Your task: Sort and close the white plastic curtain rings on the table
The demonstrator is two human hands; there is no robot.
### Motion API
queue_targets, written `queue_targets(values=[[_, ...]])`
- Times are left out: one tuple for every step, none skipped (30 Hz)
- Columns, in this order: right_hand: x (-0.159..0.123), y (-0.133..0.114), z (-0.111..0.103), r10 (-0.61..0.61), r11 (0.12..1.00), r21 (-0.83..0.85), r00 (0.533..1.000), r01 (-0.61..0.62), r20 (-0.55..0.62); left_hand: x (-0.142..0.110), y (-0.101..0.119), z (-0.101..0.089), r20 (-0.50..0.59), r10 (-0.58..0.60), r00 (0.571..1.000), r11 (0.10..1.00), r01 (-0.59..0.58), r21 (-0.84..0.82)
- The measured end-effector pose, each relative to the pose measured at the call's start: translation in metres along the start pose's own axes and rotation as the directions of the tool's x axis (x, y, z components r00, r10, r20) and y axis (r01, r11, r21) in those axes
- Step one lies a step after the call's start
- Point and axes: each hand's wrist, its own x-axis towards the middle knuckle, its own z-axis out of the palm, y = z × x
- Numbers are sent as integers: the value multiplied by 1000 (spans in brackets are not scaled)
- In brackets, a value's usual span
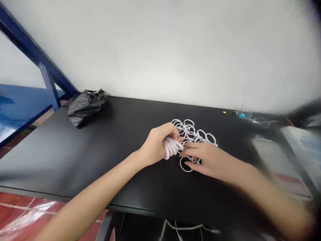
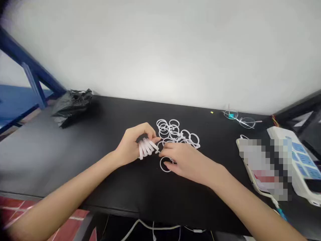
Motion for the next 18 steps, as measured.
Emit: queue_targets(values=[[1, -1, 5, -3, 999, -43, 1000, 4, 20, 0, 1, 0, 5, -23, 1000, 1000, 23, -18], [1, -1, 9, -5, 998, -67, 1000, 7, 28, 1, 3, -1, 11, -42, 999, 999, 42, -34], [2, -1, 11, -7, 997, -72, 1000, 9, 25, 1, 4, -1, 17, -57, 998, 997, 58, -47], [2, -1, 12, -10, 998, -58, 1000, 11, 9, 2, 5, -2, 23, -68, 997, 996, 69, -58], [3, 1, 12, -15, 1000, -23, 1000, 15, -14, 3, 6, -3, 29, -76, 997, 995, 78, -67], [3, 3, 9, -20, 999, 31, 998, 21, -54, 3, 6, -5, 35, -78, 996, 994, 80, -74], [3, 5, 4, -13, 995, 100, 994, 24, -109, 4, 7, -6, 42, -77, 996, 994, 80, -79], [3, 7, -1, 9, 984, 174, 984, 23, -180, 5, 7, -7, 54, -75, 996, 993, 80, -86], [3, 9, -7, 48, 969, 247, 968, 15, -248, 5, 7, -9, 74, -74, 995, 992, 81, -99], [3, 10, -13, 118, 944, 330, 947, -13, -300, 6, 7, -10, 103, -75, 992, 989, 87, -117], [4, 11, -18, 190, 911, 411, 917, -31, -352, 6, 6, -12, 138, -76, 987, 986, 95, -136], [5, 10, -21, 245, 874, 486, 888, -28, -389, 6, 6, -13, 173, -76, 982, 984, 102, -148], [6, 8, -22, 282, 837, 546, 869, -16, -407, 6, 6, -13, 200, -71, 977, 983, 103, -153], [8, 5, -22, 297, 810, 587, 860, 3, -415, 6, 6, -13, 216, -60, 975, 984, 94, -152], [10, 2, -20, 291, 792, 610, 861, 27, -417, 6, 6, -13, 216, -42, 975, 986, 75, -148], [11, -1, -17, 272, 788, 614, 866, 49, -419, 6, 6, -13, 207, -19, 978, 989, 49, -143], [12, -4, -14, 252, 792, 607, 868, 69, -427, 6, 6, -12, 191, 7, 981, 990, 21, -141], [13, -6, -11, 236, 799, 595, 863, 90, -447, 6, 6, -11, 170, 29, 985, 990, -5, -142]])
